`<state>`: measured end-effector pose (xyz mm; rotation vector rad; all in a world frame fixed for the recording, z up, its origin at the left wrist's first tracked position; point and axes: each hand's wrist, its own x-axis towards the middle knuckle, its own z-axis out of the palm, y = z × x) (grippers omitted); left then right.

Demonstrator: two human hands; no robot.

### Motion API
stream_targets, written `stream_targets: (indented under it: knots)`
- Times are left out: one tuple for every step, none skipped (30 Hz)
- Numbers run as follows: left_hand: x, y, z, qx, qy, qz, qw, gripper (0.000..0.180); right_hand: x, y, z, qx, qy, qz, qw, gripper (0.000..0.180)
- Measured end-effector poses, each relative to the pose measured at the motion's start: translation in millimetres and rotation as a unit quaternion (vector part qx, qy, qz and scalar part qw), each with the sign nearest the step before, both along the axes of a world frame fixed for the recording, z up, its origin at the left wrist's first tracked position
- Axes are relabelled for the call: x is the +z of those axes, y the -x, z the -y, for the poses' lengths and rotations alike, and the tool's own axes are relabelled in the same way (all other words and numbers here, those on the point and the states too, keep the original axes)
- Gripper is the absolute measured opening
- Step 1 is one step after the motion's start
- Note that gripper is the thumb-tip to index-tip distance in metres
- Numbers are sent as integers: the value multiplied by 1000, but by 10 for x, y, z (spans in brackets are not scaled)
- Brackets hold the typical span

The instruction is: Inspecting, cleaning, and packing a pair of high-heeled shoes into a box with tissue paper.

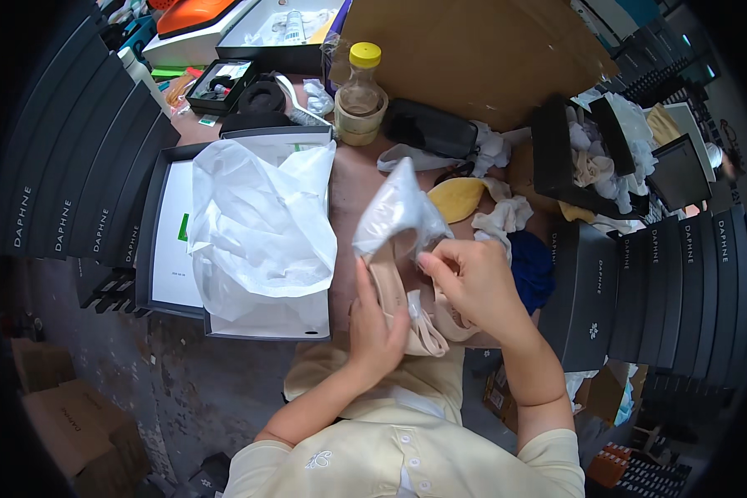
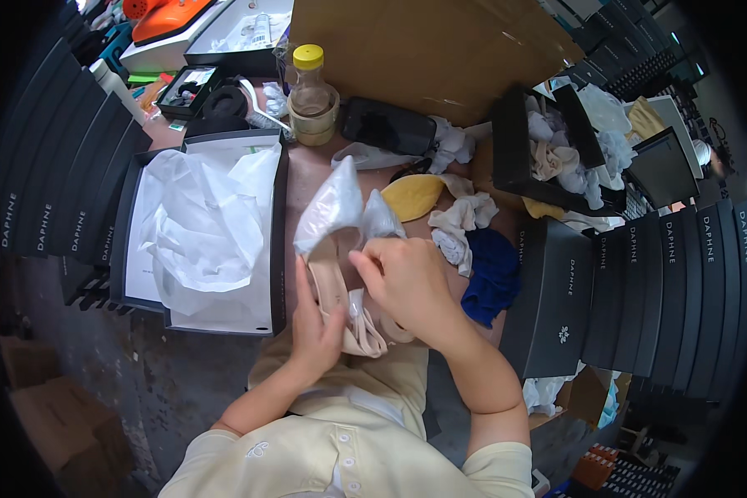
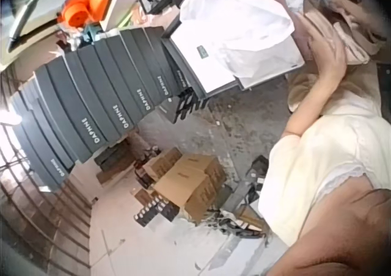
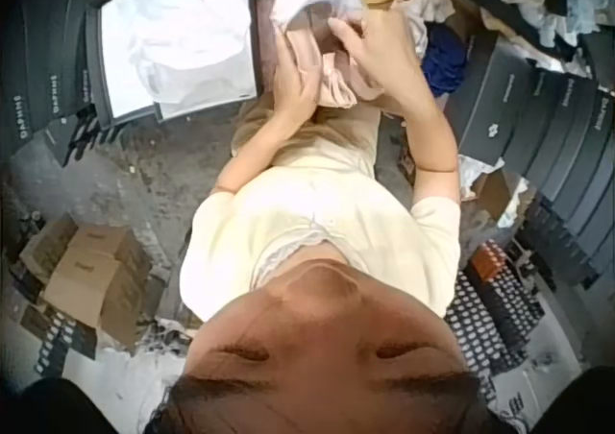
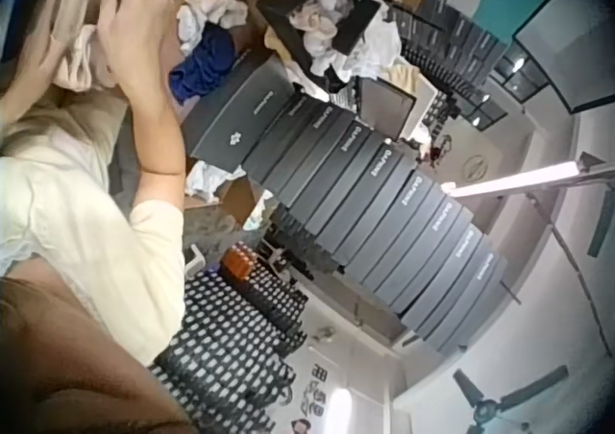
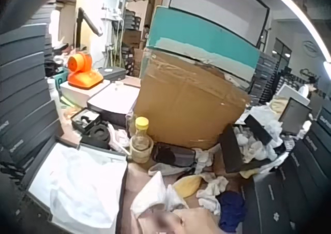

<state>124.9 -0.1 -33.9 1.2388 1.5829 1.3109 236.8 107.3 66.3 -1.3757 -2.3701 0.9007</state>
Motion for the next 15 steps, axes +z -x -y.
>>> stream_targets:
  knots:
    - [-23,22,-17,2,27,84,996,78,-61,-2,-10,-9,18,-31,999,21]
    - [128,49,5,-7,67,171,983,78,-154,3,-52,-19,34,-63,997,22]
    - [117,10,26,4,12,143,990,79,-196,11,-90,-29,49,-96,994,24]
    - [86,-70,68,17,-43,115,992,79,-191,12,-124,-61,298,-125,945,29]
    - [47,-129,112,28,-95,84,991,80,-250,27,-104,-97,320,-219,917,30]
    - [-5,-165,136,12,-121,63,991,85,-357,42,-62,-132,338,-310,879,31]
    - [-51,-194,142,17,-115,35,993,86,-422,62,-5,-165,352,-398,831,33]
    - [-101,-218,134,27,-109,7,994,87,-237,126,85,-189,358,-422,811,33]
    - [-149,-254,128,35,-104,-20,994,89,-131,137,133,-176,391,-417,802,31]
    - [-202,-292,118,46,-112,-34,992,93,-52,142,168,-164,422,-411,791,30]
    - [-242,-332,116,49,-131,-53,989,91,5,125,197,-155,451,-407,779,28]
    - [-273,-363,113,51,-150,-72,985,90,30,163,225,-166,478,-423,751,26]
    - [-288,-387,114,53,-170,-90,980,88,-26,162,250,-166,480,-475,719,24]
    - [-282,-409,99,38,-188,-30,981,92,-70,188,256,-163,480,-521,687,22]
    - [-301,-422,91,42,-207,-48,976,94,-75,227,267,-159,478,-567,653,20]
